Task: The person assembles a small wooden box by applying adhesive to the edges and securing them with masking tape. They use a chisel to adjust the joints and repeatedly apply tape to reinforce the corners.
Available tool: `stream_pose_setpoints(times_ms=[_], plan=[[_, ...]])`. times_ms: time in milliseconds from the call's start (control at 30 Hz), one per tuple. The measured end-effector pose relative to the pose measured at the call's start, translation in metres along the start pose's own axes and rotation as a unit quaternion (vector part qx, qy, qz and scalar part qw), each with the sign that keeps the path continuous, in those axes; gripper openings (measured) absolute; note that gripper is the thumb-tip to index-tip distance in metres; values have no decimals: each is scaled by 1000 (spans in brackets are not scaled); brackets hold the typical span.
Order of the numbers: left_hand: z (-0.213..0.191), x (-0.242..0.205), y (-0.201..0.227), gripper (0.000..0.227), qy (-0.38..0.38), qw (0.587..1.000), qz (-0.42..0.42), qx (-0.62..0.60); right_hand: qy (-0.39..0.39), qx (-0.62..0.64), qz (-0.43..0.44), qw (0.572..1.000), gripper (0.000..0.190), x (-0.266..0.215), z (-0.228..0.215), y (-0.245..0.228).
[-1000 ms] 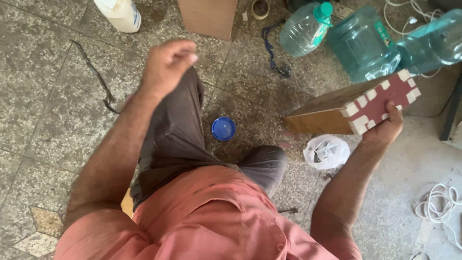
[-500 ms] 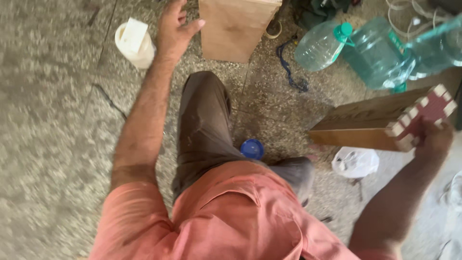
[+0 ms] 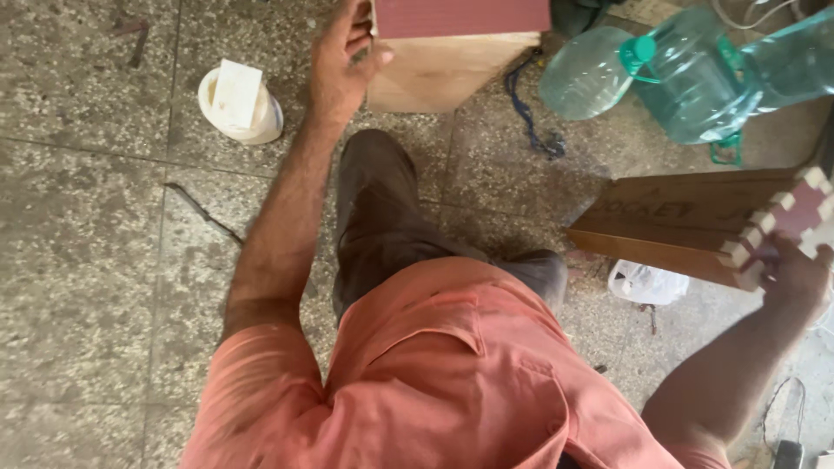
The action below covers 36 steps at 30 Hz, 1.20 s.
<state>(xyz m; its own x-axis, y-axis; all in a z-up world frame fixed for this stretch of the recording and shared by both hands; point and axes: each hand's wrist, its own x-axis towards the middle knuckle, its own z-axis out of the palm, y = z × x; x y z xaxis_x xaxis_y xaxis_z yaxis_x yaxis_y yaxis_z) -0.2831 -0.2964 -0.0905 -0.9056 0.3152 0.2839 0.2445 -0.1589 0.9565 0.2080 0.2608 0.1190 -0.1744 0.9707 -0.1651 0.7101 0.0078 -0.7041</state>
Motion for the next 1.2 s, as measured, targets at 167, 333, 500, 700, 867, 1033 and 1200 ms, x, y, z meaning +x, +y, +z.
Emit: stream_pose_setpoints(times_ms=[167, 333, 500, 700, 867, 1033, 1200], plan=[[-7, -10, 21, 77, -18, 999, 19, -41, -18, -9, 26, 999, 34, -1, 2, 12], [-6, -28, 29, 72, -15, 1000, -19, -1, -20, -119, -90, 989, 42, 10, -13, 28], [-3, -20, 32, 68, -9, 1000, -2, 28, -12, -188, -162, 969, 44, 15, 13, -7], [1, -12, 36, 61, -3, 999, 5, 40, -48, -17, -299, 953, 61, -87, 178, -122], [-1, -3, 31, 48, -16, 994, 40, 98, -226, -154, -562, 780, 84, -140, 323, -204], [-5, 0, 29, 51, -43, 988, 45, 138, -259, -154, -562, 770, 71, -155, 364, -227], [-6, 5, 30, 49, -25, 992, 17, 123, -198, -165, -595, 761, 66, -166, 363, -217]])
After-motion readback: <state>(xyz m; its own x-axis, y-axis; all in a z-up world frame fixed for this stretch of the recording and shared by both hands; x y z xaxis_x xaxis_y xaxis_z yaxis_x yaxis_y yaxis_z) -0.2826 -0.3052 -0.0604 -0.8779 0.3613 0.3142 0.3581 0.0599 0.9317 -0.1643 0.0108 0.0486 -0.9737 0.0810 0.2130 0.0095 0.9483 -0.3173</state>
